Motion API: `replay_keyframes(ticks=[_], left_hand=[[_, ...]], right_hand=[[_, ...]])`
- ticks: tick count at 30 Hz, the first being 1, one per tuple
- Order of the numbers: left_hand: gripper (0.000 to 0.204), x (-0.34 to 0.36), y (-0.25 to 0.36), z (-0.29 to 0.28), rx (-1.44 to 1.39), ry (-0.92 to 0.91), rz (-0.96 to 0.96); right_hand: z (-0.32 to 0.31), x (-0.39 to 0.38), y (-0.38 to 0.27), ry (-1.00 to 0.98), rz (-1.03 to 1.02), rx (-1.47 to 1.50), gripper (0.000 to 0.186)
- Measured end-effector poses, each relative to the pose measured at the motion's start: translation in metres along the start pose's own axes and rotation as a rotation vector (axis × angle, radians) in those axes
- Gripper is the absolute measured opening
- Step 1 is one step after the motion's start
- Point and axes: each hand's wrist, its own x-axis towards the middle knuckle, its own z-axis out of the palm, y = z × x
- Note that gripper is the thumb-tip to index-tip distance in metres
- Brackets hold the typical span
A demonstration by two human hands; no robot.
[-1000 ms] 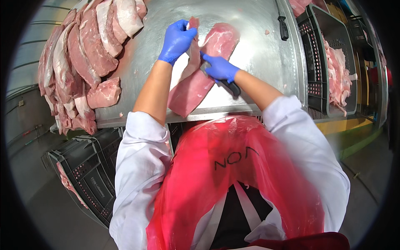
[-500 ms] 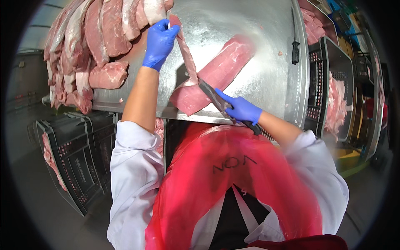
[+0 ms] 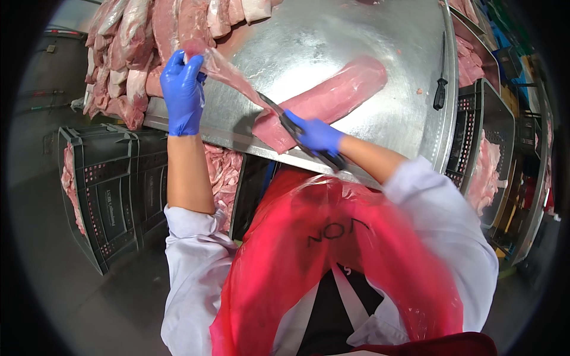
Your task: The person trims fat and connective tissue from large pork loins using a boning knife on a stainless steel table. They repeatedly reposition the meat, slice off fat layers, and place trimmed pieces into a nearby bin. The process continues with multiple cuts and adjustments to the meat.
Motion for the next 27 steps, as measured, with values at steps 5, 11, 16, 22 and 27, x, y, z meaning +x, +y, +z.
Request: replay_keyframes(ticks=[5, 11, 16, 22, 27], left_hand=[[0.022, -0.022, 0.036, -0.048, -0.107, 0.073, 0.044], [0.039, -0.085, 0.107, -0.090, -0.118, 0.146, 0.202], [0.037, -0.148, 0.182, -0.193, 0.026, 0.499, 0.201], [0.037, -0.161, 0.086, -0.245, 1.576, 0.254, -0.261], [0.061, -0.043, -0.134, 0.034, 1.089, -0.350, -0.281]], right_hand=[[-0.003, -0.009, -0.011, -0.092, -0.081, -0.102, 0.080], [0.013, 0.010, -0.041, -0.245, -0.128, 0.162, 0.079], [0.020, -0.002, -0.051, -0.233, -0.207, 0.151, 0.082], [-0.089, -0.028, 0.082, 0.718, -0.187, 0.155, 0.081], [-0.096, -0.036, 0.118, 0.947, 0.187, 0.049, 0.082]])
